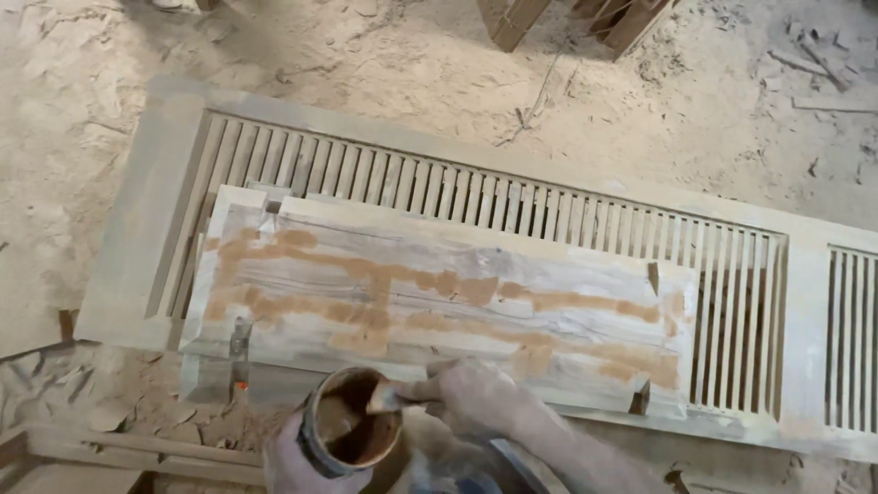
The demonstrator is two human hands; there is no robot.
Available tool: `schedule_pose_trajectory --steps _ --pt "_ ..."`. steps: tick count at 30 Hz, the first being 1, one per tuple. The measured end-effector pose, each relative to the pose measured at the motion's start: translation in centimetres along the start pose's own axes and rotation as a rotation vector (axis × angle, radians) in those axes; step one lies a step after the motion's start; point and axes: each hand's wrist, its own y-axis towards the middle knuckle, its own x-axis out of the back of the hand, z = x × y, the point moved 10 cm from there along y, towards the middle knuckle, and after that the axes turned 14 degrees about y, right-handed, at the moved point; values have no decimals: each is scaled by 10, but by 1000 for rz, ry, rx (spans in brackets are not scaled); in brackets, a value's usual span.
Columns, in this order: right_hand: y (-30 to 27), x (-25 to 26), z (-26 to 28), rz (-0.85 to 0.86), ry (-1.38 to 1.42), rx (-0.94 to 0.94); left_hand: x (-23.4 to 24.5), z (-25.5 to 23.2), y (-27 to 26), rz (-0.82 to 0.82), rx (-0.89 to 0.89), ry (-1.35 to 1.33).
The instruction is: Applying wood filler to gaps and defects in wooden furniture components using a putty knife.
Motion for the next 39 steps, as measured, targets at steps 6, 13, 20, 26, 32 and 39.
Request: schedule_pose_trajectory --steps 6,13,20,26,32,39 --pt "28 -91 -31 128 -621 114 -7 -75 78 71 -244 -9" --pt "-50 -3 -42 185 -372 -166 -35 -99 85 83 -271 -106" --pt "-71 7 -76 54 421 99 -82 -91 95 299 -144 -33" --pt "-57 12 -150 176 1001 385 -87 -78 97 312 49 25" --pt "57 93 -247 -228 336 -77 -67 -36 73 133 312 29" --pt "130 72 -364 -259 -464 -346 -50 -10 54 177 611 -271"
